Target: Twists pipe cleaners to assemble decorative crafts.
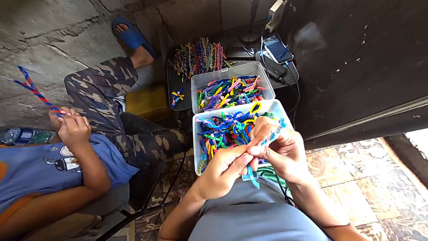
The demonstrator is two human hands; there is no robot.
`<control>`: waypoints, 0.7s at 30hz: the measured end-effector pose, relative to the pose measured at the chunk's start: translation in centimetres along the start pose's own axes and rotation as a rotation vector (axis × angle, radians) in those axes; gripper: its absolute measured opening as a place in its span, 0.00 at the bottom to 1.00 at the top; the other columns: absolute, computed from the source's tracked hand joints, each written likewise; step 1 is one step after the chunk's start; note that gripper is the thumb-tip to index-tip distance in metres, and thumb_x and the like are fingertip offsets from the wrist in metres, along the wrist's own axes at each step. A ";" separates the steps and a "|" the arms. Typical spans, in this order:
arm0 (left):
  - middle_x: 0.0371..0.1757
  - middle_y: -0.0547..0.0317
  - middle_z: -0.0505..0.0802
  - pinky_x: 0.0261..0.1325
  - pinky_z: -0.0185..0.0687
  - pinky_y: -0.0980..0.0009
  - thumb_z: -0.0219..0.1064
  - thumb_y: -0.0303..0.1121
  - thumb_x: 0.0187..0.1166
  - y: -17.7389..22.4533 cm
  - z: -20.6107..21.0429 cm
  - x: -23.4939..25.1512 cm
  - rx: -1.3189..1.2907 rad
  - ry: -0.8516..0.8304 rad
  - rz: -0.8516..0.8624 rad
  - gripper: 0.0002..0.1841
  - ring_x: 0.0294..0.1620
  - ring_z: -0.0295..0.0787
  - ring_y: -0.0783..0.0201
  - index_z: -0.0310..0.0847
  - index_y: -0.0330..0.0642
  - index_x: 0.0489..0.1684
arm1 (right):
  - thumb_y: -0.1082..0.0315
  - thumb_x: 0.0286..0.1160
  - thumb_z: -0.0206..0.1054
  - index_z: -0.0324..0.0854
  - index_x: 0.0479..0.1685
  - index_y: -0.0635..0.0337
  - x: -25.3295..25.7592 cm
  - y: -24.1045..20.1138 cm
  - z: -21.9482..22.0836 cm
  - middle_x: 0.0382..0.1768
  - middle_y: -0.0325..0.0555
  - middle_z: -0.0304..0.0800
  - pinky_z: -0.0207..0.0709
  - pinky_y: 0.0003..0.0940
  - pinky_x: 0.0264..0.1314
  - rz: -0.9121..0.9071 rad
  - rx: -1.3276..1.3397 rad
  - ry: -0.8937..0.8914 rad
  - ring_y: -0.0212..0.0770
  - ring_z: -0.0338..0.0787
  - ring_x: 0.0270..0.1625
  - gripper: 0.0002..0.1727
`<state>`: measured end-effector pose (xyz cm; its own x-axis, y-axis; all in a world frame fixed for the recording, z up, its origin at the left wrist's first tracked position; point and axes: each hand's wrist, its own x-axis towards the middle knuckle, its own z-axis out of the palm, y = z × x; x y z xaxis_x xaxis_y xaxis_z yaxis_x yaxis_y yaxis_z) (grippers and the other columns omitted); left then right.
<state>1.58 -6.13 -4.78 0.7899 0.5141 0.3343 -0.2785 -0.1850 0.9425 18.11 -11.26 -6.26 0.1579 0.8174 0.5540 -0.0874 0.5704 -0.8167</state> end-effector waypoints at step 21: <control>0.24 0.71 0.78 0.27 0.60 0.90 0.50 0.31 0.93 0.1 -0.2 0.1 0.330 0.056 -0.009 0.16 0.22 0.65 0.87 0.80 0.36 0.38 | 0.65 0.75 0.74 0.83 0.27 0.48 0.2 1.0 0.0 0.34 0.25 0.83 0.81 0.12 0.39 0.037 0.071 0.081 0.17 0.83 0.37 0.09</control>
<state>1.55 -5.95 -4.61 0.7579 0.5603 0.3341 -0.0721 -0.4371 0.8965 18.04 -10.52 -7.01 0.2324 0.8305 0.5061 -0.1636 0.5464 -0.8214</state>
